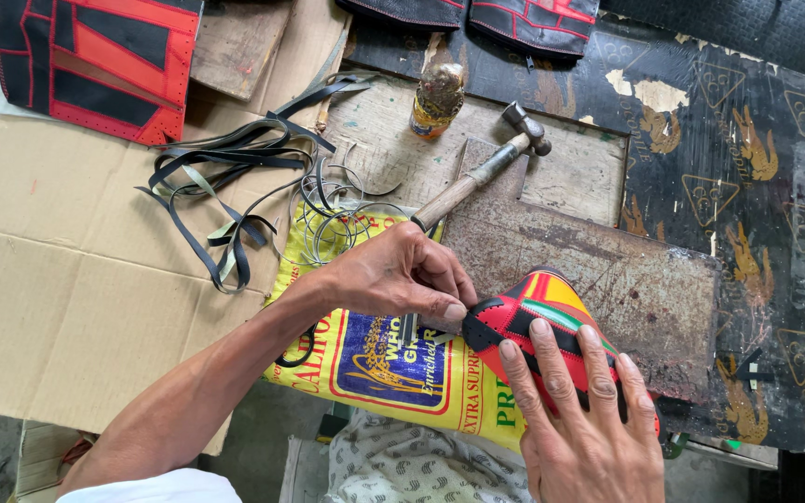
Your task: The person works on a colorful patchwork leather bag at an outdoor workbench. They turn the bag right-side out by hand, press and align its seams, trim excess material along the edge with scissors, and hammer the seam flat before setting the finished bag on the table.
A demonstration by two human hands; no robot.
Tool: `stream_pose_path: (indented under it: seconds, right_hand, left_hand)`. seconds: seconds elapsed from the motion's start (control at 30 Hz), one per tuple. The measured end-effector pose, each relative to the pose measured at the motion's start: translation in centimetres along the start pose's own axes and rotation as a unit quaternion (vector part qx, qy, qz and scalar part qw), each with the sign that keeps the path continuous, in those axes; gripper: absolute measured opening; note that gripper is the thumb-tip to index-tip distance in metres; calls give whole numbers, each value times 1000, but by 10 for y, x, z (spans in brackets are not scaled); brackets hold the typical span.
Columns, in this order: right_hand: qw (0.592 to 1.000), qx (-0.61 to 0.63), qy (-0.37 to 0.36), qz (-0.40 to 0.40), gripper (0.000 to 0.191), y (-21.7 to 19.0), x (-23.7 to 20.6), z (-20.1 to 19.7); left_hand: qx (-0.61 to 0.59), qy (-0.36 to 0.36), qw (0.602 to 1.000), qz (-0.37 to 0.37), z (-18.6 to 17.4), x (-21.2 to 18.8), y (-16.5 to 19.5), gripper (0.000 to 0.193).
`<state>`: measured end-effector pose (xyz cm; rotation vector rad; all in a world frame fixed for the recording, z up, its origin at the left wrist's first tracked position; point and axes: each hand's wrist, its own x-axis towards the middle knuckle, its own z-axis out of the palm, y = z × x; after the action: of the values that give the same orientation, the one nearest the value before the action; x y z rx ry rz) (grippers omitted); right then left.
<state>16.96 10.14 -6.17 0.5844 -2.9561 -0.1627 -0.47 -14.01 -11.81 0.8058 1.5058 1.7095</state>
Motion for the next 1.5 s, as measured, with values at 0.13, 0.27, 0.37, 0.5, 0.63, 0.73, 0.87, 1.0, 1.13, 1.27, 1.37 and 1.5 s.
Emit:
stream_pose_path:
  seconds: [0.13, 0.27, 0.37, 0.5, 0.63, 0.73, 0.87, 1.0, 1.13, 1.27, 1.37, 1.5]
  right_hand:
    - [1000, -3, 0, 0, 72, 0, 0, 0]
    - [1000, -2, -1, -1, 73, 0, 0, 0]
    - [1000, -6, 4, 0, 73, -2, 4, -3]
    - [999, 27, 24, 15, 68, -10, 21, -5]
    - [998, 39, 42, 3, 63, -11, 34, -3]
    - [999, 0, 39, 0, 61, -7, 23, -4]
    - [998, -9, 51, 27, 57, 5, -7, -5]
    - [996, -15, 64, 65, 55, 21, -33, -10]
    - [991, 20, 96, 88, 56, 35, -49, -9]
    - [940, 217, 171, 201, 62, 43, -64, 8]
    - [889, 332, 243, 201, 59, 66, -67, 25]
    - [757, 527, 318, 218, 56, 77, -49, 71]
  left_hand:
    - [-2, 5, 1000, 4, -1, 1, -4, 21]
    - [8, 0, 1000, 14, -3, 1, -7, 21]
    - [18, 11, 1000, 17, -1, 3, -8, 21]
    - [31, 21, 999, 26, 3, 7, -7, 20]
    - [24, 14, 1000, 13, 1, 8, -4, 19]
    - [4, 8, 1000, -18, 1, 6, -4, 20]
    - [16, 7, 1000, -2, 2, 9, -4, 21]
    - [18, -3, 1000, 7, 4, 15, -1, 20]
    - [8, -19, 1000, 2, 13, 20, 3, 22]
    - [-20, -13, 1000, 15, 29, 31, 23, 23]
    - [-8, 15, 1000, -22, 40, 54, 57, 24]
    - [130, 49, 988, -64, 67, 93, 101, 24]
